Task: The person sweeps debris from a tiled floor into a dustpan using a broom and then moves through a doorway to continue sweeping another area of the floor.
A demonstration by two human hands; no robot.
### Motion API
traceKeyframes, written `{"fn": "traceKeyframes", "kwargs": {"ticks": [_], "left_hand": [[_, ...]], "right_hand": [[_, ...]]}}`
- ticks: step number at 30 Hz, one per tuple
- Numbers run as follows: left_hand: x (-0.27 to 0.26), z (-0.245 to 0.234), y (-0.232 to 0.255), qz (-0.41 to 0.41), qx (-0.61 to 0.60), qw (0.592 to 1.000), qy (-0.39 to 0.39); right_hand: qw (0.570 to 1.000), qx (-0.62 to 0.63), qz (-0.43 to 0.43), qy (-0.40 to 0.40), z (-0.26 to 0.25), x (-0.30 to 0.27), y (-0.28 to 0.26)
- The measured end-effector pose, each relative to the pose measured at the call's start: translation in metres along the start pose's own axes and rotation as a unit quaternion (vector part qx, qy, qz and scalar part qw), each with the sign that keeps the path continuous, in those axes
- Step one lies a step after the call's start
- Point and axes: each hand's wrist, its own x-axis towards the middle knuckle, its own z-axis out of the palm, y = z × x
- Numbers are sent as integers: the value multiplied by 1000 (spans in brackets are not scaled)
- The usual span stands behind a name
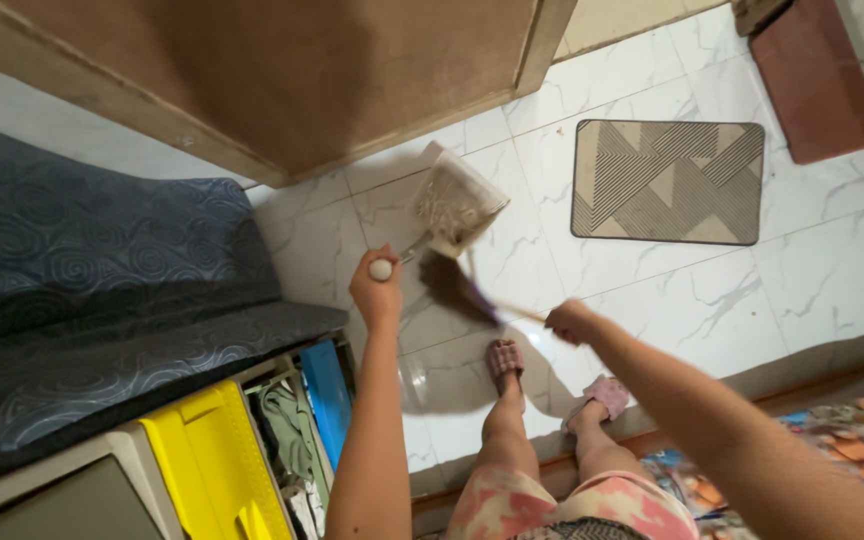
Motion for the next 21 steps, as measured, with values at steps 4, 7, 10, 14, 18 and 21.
{"fn": "traceKeyframes", "kwargs": {"ticks": [4, 7, 10, 14, 18, 21], "left_hand": [[3, -21, -16, 13, 8, 1000, 11], [7, -48, -20, 28, 28, 999, 9], [8, -67, -16, 43, 39, 998, 29], [10, -76, -11, 15, 82, 996, 22], [13, -83, -31, 17, 113, 993, 1], [19, -107, -64, -10, 105, 994, -33]], "right_hand": [[966, -147, -103, 187, -55, -13, -15], [910, -303, -191, 207, -78, -31, -3], [942, -235, -195, 142, -49, -51, 28], [949, -224, -216, 44, 26, -64, 48], [981, -123, -139, -53, 45, -47, 23], [977, -106, -159, -99, -6, -23, -7]]}}
